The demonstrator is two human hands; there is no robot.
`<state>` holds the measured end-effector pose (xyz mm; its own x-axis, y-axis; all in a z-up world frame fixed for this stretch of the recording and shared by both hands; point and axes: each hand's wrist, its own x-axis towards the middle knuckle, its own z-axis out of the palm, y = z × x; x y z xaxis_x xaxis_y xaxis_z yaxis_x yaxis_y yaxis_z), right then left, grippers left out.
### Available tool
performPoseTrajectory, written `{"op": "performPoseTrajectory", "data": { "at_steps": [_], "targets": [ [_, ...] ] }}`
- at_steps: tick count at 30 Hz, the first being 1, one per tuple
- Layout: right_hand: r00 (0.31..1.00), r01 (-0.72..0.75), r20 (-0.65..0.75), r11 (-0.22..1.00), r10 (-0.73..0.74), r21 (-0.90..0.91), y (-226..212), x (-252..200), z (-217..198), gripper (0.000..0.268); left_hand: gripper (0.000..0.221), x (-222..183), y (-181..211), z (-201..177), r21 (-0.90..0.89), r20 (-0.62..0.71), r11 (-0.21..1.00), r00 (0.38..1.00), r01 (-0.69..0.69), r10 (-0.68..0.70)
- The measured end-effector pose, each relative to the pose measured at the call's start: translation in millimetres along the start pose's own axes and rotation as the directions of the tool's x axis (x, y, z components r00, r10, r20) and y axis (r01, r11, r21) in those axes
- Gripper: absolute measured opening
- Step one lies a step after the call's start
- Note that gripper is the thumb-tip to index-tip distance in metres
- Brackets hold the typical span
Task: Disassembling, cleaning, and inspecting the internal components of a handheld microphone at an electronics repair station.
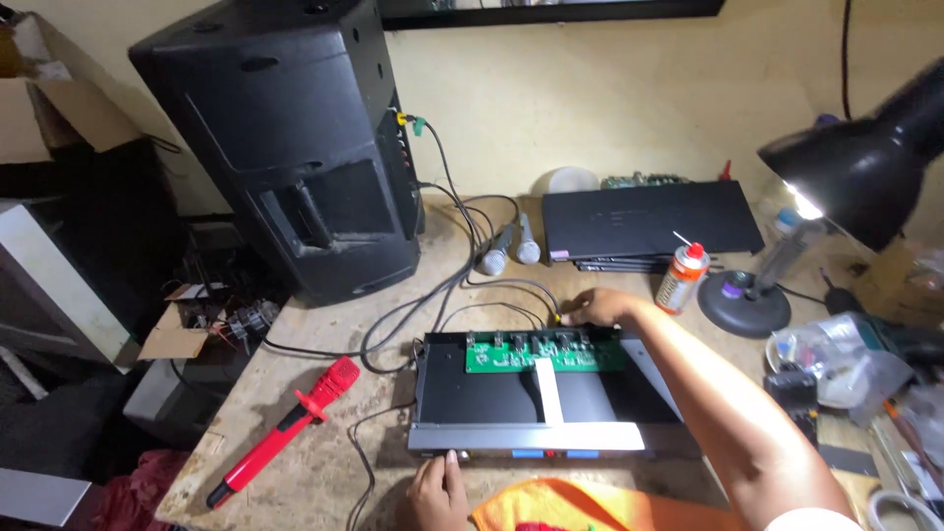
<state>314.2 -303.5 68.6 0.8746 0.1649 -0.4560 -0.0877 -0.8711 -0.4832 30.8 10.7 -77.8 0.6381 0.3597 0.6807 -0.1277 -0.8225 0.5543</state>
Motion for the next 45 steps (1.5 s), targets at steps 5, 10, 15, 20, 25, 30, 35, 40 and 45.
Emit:
{"op": "performPoseTrajectory", "data": {
  "at_steps": [5, 10, 15, 20, 25, 30, 35, 40, 45],
  "targets": [
    [0.956, 0.142, 0.238, 0.980, -0.173, 0.141, 8, 32, 8, 0.077, 0.027, 1, 12, -8, 0.186, 0.088, 0.938, 0.946, 0.293, -0.313],
    [0.943, 0.196, 0.243, 0.970, -0.227, 0.145, 12, 28, 13, 0.071, 0.042, 28, 42, -32, 0.176, -0.106, 0.984, 0.993, -0.026, 0.045],
    [0.981, 0.129, 0.116, 0.973, -0.153, 0.191, -5, 1, 13, 0.036, 0.029, 32, 45, -40, 0.238, 0.026, 0.966, 0.995, -0.097, 0.094],
    [0.990, 0.102, 0.083, 0.983, -0.115, 0.152, 0, 8, 17, 0.036, 0.031, 36, 54, -48, 0.220, 0.018, 0.971, 0.996, -0.094, 0.092],
    [0.985, -0.116, -0.049, 0.854, 0.163, 0.507, -22, -6, 8, 0.040, 0.031, 32, 53, -47, 0.258, 0.048, 0.965, 0.998, -0.047, 0.036],
    [0.995, -0.028, -0.048, 0.722, 0.085, 0.692, -39, 28, 26, 0.029, 0.029, 39, 55, -46, 0.291, -0.044, 0.953, 0.994, -0.085, 0.102],
    [1.000, 0.023, -0.027, 0.858, -0.011, 0.513, -69, 42, 46, 0.025, 0.016, 79, 73, -57, 0.183, 0.009, 0.973, 0.990, -0.140, 0.140],
    [0.999, -0.024, 0.031, 0.918, 0.013, 0.397, -75, 55, 56, 0.019, 0.014, 141, 77, -19, 0.128, 0.217, 0.960, 0.951, -0.249, 0.218],
    [0.996, 0.000, -0.086, 0.924, 0.036, 0.382, -23, 140, 85, 0.044, 0.018, 188, 83, 58, 0.110, 0.393, 0.893, 0.844, -0.437, 0.365]
  ]
}}
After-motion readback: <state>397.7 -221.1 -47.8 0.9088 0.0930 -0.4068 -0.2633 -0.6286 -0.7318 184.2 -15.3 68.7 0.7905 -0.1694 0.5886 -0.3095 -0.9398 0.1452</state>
